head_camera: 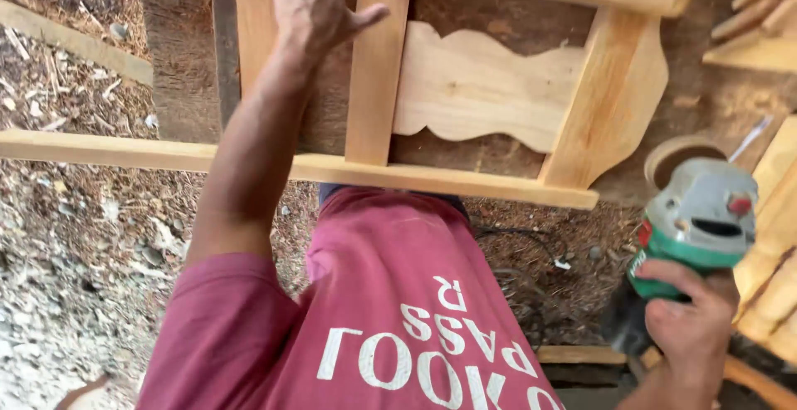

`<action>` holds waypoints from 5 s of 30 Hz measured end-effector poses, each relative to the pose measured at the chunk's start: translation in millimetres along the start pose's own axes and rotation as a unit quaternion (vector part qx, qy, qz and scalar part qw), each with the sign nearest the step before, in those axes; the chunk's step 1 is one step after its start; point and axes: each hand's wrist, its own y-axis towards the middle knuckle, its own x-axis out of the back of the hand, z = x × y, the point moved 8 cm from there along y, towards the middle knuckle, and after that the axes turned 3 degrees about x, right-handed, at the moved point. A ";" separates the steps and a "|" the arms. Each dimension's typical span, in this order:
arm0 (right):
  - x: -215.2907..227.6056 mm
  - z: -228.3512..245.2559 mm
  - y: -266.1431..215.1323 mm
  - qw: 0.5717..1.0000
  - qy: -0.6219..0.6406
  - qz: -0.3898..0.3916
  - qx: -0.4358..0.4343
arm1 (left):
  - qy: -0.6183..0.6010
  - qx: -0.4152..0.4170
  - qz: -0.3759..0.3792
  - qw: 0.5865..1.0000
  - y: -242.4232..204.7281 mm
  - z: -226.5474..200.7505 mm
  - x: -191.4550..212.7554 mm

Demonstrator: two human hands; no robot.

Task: The person uses a handheld angle grinder with a sanding disc to smooth the edges and surfaces of a wooden plank. They hold the wood with one hand and guide the tool along the length of the plank, then move to sand the edges of a wooden chair frame.

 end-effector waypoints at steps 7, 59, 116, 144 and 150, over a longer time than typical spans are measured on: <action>-43.7 44.6 176.9 0.982 0.118 -0.002 0.149 | -0.056 -0.090 0.027 0.994 -30.4 -110.1 33.3; -241.4 119.8 287.4 0.938 0.300 0.117 0.129 | -0.822 -0.053 0.056 0.565 -108.2 -126.7 16.5; -259.7 155.0 299.2 0.917 0.314 0.158 0.186 | -0.839 -0.005 0.002 0.544 -117.3 -94.0 8.3; -236.6 112.3 284.8 0.934 0.308 0.118 0.139 | -0.826 -0.045 0.046 0.560 -113.6 -136.9 8.9; -228.9 101.8 281.9 0.934 0.314 0.108 0.130 | -0.822 -0.054 0.057 0.564 -110.6 -148.3 11.9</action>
